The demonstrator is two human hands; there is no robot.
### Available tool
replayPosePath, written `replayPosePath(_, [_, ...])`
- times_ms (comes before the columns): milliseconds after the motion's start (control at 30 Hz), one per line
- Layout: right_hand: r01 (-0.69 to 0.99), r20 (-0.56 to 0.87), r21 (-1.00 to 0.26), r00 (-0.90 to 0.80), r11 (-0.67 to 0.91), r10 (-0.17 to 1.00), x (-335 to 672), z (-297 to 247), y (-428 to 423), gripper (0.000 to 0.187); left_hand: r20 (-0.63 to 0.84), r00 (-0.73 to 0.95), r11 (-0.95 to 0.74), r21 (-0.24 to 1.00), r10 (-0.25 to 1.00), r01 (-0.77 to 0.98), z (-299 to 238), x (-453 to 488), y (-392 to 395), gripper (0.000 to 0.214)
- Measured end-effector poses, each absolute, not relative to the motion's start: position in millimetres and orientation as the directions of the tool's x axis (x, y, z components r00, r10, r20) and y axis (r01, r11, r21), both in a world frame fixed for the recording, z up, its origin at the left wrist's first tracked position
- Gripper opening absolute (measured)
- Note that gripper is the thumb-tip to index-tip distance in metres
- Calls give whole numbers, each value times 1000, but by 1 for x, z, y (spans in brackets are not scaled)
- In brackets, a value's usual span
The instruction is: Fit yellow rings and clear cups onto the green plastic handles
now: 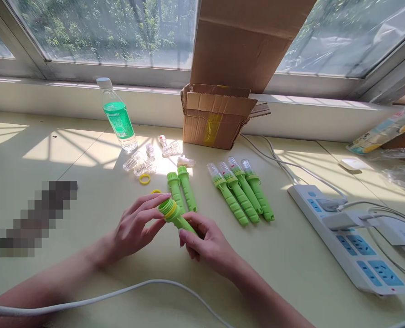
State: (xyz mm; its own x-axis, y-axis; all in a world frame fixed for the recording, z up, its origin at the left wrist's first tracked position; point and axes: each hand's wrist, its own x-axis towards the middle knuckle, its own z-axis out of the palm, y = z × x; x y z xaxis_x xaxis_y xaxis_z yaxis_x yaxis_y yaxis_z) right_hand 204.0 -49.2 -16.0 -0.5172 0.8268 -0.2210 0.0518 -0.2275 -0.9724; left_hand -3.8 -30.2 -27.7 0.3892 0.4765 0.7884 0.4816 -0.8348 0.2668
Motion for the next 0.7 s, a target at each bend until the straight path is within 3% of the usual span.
replayPosePath(200, [53,-207,-975,-547,-213,811,207,-16,-48,30,784,381,-830,287,490,478,-27,-2,-30,24])
replayPosePath(433, [111,-346,-936,-461,-334,817,204,-14,-52,33,785,375,-841,318,493,438,-24,-1,-28,31])
replayPosePath(533, [80,-300,-951,-486,-300,821,203,-12,-50,24,787,382,-846,312,485,432,-26,-3,-29,29])
replayPosePath(700, [93,-212,-977,-534,-192,819,208,-14,-46,27,790,403,-851,271,463,449,-27,-3,-31,26])
